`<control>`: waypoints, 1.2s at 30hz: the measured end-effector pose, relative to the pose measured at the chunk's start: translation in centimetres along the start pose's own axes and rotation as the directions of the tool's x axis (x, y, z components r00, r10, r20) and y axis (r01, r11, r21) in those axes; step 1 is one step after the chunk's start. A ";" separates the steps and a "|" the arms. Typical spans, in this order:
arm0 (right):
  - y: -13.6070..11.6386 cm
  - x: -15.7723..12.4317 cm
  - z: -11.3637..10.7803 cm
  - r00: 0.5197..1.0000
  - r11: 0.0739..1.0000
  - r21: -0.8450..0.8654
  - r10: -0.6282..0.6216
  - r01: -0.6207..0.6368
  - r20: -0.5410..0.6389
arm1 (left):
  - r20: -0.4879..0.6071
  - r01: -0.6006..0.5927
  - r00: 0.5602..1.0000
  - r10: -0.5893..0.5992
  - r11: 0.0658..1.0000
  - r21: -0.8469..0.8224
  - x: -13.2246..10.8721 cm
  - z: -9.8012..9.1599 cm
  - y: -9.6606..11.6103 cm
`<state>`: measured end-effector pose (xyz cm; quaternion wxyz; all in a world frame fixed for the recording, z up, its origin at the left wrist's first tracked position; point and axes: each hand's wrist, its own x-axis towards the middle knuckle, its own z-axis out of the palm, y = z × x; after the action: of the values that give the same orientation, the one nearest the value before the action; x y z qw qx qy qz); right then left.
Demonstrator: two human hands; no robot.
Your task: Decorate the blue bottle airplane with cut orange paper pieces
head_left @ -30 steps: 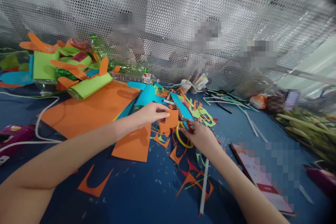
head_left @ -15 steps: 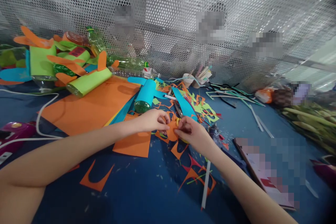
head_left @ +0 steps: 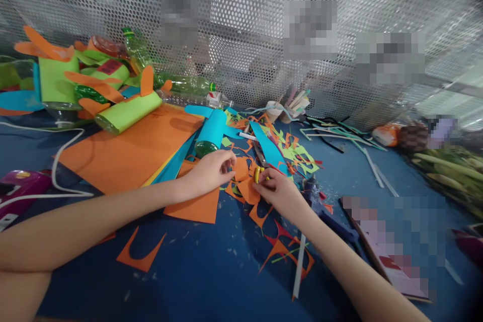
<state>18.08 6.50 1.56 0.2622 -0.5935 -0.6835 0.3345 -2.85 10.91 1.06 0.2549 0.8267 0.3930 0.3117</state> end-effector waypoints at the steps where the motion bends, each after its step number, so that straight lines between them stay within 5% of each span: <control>1: 0.0 0.0 0.2 1.000 1.000 -0.007 -0.010 0.009 -0.028 | -0.014 -0.015 1.000 0.015 1.000 0.026 -0.1 0.1 0.0; 7: -0.1 -0.2 1.3 0.988 0.999 -0.052 -0.018 0.010 -0.152 | 0.015 -0.131 0.991 0.130 0.991 0.032 -0.9 0.9 -0.2; 14: 0.0 0.2 1.3 0.988 0.998 -0.057 -0.030 0.021 -0.151 | 0.050 -0.224 0.974 0.221 0.973 0.050 -1.4 1.4 -0.7; 20: -0.3 0.0 0.8 0.999 0.974 0.222 -0.030 0.036 -0.030 | -0.008 0.012 1.000 -0.013 0.990 -0.141 -1.0 0.5 0.4; 24: -1.3 -0.5 0.1 0.998 0.953 0.298 -0.039 0.051 -0.045 | 0.206 0.253 0.963 -0.173 0.844 -0.473 -0.9 0.8 0.6; 26: -1.4 -0.5 -0.9 0.996 0.985 0.167 -0.026 0.041 -0.090 | 0.299 0.342 0.934 -0.193 0.721 -0.602 -0.9 1.1 0.4; 28: -0.9 -0.3 -2.1 0.976 0.989 -0.150 -0.043 0.011 -0.212 | 0.339 0.386 0.919 -0.200 0.627 -0.677 -0.8 1.2 0.4; 31: 0.4 0.2 -3.1 0.972 0.790 -0.603 -0.042 -0.109 -0.232 | 0.312 0.376 0.926 -0.212 0.598 -0.708 -0.7 1.1 0.4; 36: 1.5 0.7 -2.5 0.992 0.662 -0.740 0.050 -0.118 -0.113 | 0.284 0.381 0.924 -0.254 0.595 -0.707 -0.5 0.7 0.4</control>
<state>20.80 7.68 1.93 0.0094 -0.6931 -0.7207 0.0131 -2.45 10.14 0.69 0.6541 0.5840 0.3490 0.3305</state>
